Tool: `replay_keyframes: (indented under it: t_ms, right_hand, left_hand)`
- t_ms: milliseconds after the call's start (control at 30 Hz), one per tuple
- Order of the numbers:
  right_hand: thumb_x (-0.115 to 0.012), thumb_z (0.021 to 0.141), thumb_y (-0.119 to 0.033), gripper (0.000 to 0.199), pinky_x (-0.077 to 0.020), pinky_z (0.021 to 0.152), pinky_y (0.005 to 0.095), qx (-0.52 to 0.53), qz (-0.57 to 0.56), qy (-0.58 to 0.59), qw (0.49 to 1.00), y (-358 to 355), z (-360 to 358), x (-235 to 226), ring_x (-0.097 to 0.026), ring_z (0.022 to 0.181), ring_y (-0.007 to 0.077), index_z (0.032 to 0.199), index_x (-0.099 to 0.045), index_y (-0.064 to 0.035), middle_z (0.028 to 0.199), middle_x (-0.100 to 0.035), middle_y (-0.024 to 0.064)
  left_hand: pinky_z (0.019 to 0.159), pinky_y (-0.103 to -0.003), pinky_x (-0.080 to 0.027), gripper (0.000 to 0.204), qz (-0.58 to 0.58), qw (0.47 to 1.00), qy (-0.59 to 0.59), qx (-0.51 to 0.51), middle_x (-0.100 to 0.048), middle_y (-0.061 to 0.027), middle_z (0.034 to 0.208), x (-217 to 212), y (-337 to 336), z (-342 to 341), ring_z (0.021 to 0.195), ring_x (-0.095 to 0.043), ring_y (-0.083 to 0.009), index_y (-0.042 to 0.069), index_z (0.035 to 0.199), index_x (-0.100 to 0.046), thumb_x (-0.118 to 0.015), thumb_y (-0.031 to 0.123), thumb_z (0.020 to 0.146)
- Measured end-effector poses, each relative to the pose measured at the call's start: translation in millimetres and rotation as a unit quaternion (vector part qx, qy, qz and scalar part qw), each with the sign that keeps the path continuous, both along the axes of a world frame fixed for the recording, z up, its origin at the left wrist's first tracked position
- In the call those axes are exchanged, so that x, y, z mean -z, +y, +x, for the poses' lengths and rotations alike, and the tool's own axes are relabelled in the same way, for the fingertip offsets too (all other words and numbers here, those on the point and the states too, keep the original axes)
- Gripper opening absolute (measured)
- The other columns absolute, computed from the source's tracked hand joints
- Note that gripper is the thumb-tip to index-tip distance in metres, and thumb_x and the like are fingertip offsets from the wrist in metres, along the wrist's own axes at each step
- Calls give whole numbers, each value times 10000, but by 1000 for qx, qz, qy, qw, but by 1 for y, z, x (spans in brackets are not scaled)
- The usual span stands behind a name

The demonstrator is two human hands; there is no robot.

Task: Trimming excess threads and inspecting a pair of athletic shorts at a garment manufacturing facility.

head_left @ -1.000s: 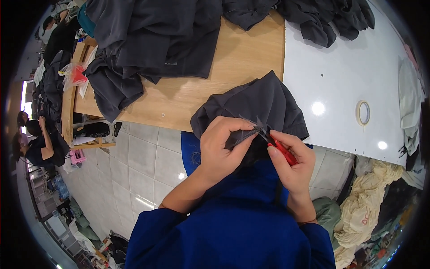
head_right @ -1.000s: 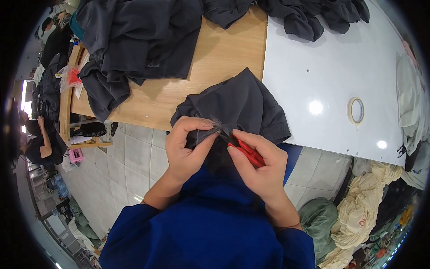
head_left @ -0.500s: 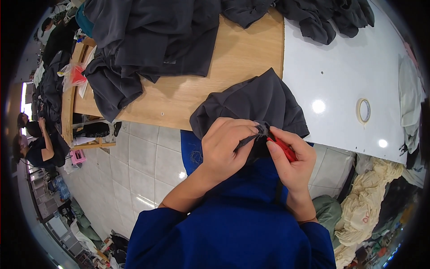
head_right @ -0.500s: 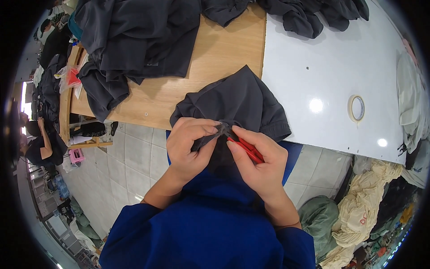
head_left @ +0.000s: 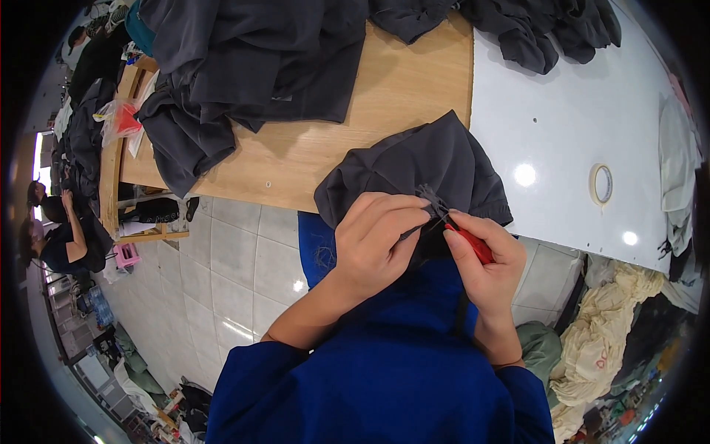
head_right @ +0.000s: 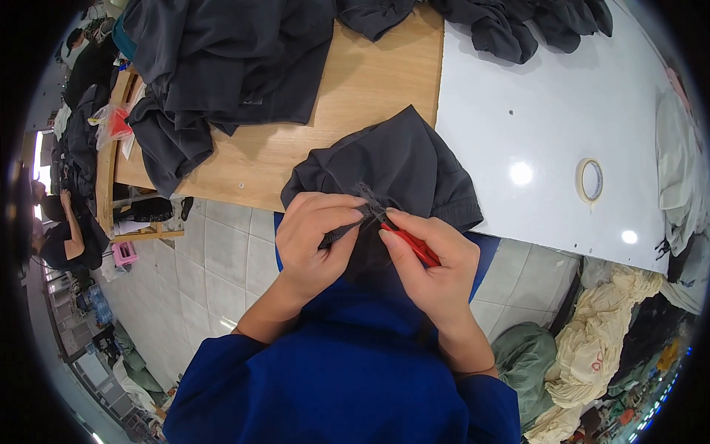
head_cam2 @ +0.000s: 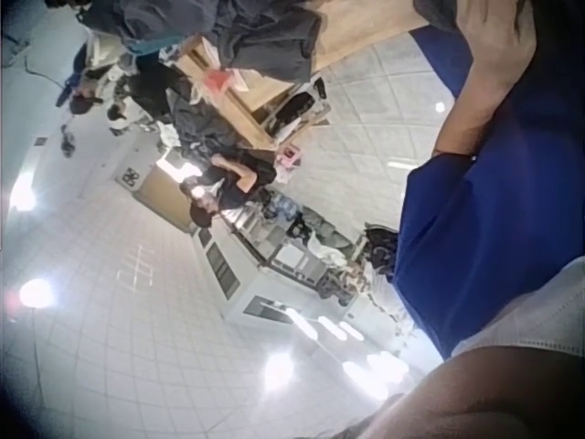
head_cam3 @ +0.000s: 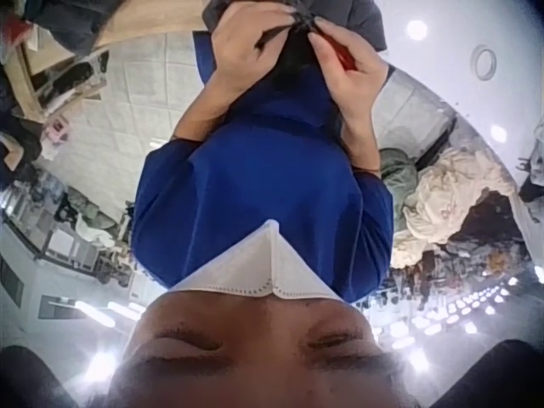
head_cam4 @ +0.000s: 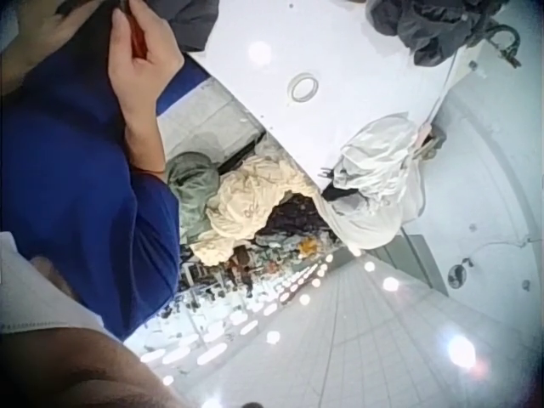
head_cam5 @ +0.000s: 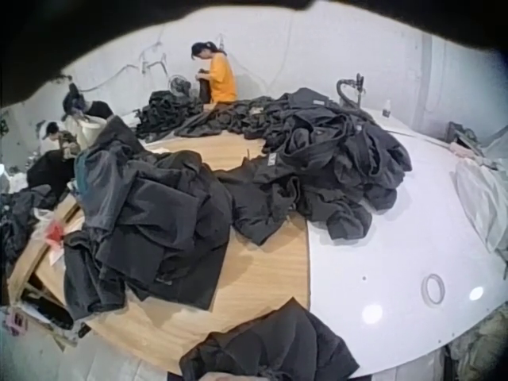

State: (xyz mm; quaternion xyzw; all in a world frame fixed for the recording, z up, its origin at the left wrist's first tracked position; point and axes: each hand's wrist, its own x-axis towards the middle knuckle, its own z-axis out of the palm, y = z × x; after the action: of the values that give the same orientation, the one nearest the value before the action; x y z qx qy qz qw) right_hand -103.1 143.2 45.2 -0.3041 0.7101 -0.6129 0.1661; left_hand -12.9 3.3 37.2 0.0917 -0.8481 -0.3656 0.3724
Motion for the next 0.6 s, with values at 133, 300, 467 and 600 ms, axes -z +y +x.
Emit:
replay_keyframes:
  t_ms: [133, 300, 467, 600]
  right_hand:
    - [-615, 845, 10, 253, -403, 590, 164, 36, -55, -178, 982, 1, 0, 2, -520, 663, 52, 1096, -594, 27, 804, -618, 37]
    - [-419, 980, -145, 323, -268, 499, 153, 81, -149, -356, 919, -5, -4, 5, -344, 570, 17, 1269, -438, -4, 761, -492, -8]
    - [-437, 971, -147, 341, -271, 500, 164, -14, -128, -314, 941, -1, -8, 11, -322, 563, 13, 1289, -425, -23, 746, -434, -31]
    - [-586, 879, -58, 311, -297, 542, 164, -60, 26, -178, 982, -12, -10, 13, -380, 611, 1, 1186, -541, -32, 706, -475, -48]
  left_hand:
    - [665, -290, -495, 247, 35, 999, 1, 10, -666, -103, 890, -1, -1, 0, 757, -629, -249, 22, 853, -626, -696, -89, 644]
    - [708, -246, -496, 192, 226, 974, 11, 25, -663, -114, 882, 3, 5, 5, 783, -647, -187, 6, 885, -617, -686, -76, 726]
    - [793, -229, -484, 235, 434, 899, -51, 34, -643, -84, 931, 1, 2, 10, 885, -624, -128, 0, 986, -598, -664, -72, 773]
    - [868, -246, -460, 273, 534, 841, -31, 80, -636, -102, 992, 1, -3, 10, 971, -606, -145, -6, 1052, -563, -627, -74, 795]
